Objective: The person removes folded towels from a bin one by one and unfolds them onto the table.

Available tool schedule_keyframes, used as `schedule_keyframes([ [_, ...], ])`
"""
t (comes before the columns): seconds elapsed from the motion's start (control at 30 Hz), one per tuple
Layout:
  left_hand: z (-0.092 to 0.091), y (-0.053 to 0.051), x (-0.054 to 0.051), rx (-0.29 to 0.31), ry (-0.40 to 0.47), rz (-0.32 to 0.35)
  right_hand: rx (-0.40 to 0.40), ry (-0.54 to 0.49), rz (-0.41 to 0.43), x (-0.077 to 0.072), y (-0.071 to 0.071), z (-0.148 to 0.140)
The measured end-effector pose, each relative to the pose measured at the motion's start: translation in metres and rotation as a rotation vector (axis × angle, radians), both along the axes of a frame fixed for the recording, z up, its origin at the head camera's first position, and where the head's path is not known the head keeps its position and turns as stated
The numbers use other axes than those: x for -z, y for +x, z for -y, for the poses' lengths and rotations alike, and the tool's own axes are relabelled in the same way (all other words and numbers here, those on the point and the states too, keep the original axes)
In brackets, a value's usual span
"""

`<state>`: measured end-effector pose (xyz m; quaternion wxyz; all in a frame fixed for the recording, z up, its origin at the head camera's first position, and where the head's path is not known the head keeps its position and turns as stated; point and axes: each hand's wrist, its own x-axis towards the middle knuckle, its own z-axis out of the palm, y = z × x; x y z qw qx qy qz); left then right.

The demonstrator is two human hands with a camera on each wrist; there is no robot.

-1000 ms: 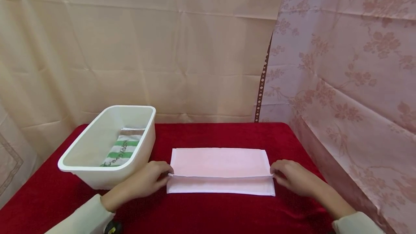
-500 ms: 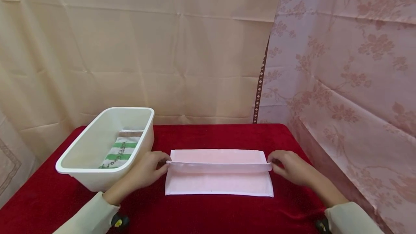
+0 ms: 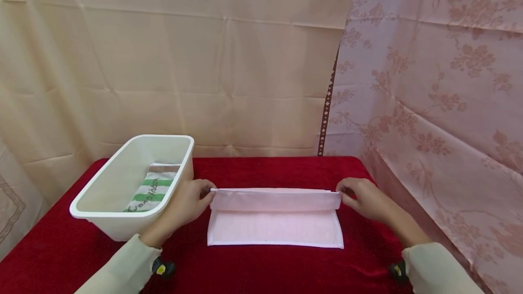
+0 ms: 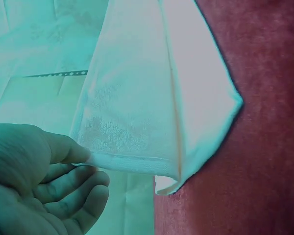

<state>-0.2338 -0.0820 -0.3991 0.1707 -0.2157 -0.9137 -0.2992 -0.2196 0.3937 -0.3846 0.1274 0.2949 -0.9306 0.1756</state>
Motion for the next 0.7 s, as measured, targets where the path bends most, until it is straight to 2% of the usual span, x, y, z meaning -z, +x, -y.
schedule_keyframes([
  [0.23,-0.006,-0.011,-0.002,-0.075,0.054,0.054,0.028,-0.024,-0.022,-0.001,-0.012,-0.002],
  [0.47,-0.013,-0.020,-0.004,-0.111,0.158,0.081,0.090,-0.031,0.050,-0.004,-0.020,-0.005],
  [0.57,-0.015,-0.023,-0.002,-0.117,0.201,0.079,0.099,-0.024,0.060,-0.003,-0.026,-0.004],
  [0.7,-0.017,-0.030,0.002,-0.125,0.248,0.037,0.101,-0.021,0.049,0.001,-0.036,-0.002],
])
